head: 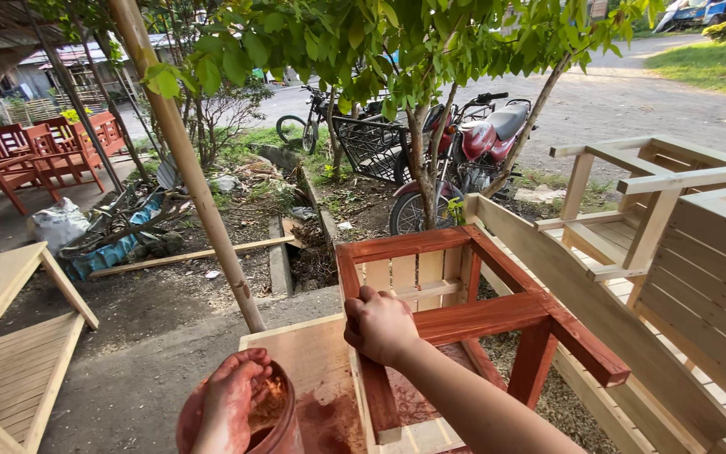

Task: The person rubs reddish-brown stain onto a wooden chair frame using a cloth. They repeatedly dip the cloth into a bucket of stain and wipe the frame's legs and rails, working on one chair at a time.

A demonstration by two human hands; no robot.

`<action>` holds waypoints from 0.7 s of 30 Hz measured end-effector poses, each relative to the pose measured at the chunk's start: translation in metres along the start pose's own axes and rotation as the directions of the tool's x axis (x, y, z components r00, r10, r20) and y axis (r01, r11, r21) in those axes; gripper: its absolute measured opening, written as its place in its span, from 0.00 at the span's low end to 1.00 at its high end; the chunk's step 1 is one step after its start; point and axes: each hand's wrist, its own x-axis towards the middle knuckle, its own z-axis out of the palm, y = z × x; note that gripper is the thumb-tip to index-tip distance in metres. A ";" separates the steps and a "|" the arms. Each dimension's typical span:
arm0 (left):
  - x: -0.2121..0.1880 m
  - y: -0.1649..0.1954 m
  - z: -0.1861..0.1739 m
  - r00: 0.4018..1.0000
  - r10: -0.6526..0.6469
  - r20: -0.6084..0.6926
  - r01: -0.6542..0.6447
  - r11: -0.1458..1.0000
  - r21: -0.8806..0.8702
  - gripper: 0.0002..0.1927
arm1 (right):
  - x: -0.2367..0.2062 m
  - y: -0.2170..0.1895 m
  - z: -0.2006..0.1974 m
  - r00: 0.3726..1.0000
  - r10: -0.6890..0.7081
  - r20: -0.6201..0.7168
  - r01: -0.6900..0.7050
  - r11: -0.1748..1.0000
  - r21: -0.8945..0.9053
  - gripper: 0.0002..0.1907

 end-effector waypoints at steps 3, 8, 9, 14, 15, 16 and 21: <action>-0.003 0.010 -0.019 0.998 -0.027 -0.055 0.029 0.998 0.049 0.14 | 0.005 -0.010 0.004 0.999 -0.045 0.027 0.045 0.999 0.009 0.12; -0.006 0.018 -0.032 0.995 -0.013 -0.101 0.023 0.996 0.090 0.14 | 0.012 -0.037 0.012 0.966 -0.175 0.190 0.186 0.982 -0.041 0.12; -0.006 0.019 -0.034 0.994 -0.020 -0.107 0.031 0.994 0.104 0.14 | 0.013 -0.047 0.013 0.947 -0.168 0.274 0.187 0.981 -0.045 0.12; -0.008 0.023 -0.042 0.996 -0.008 -0.089 0.021 0.989 0.147 0.12 | 0.000 -0.084 0.011 0.914 -0.197 0.355 0.176 0.980 0.089 0.12; -0.008 0.024 -0.041 0.996 -0.013 -0.088 0.026 0.990 0.142 0.12 | -0.001 -0.087 0.009 0.928 -0.174 0.329 0.133 0.980 0.145 0.13; -0.009 0.026 -0.041 0.996 -0.019 -0.089 0.031 0.990 0.138 0.12 | 0.000 -0.088 0.006 0.940 -0.152 0.305 0.091 0.975 0.205 0.14; -0.010 0.028 -0.028 0.998 0.025 -0.051 -0.019 0.993 0.120 0.11 | 0.020 -0.043 -0.026 0.989 0.043 0.142 -0.112 0.839 0.532 0.11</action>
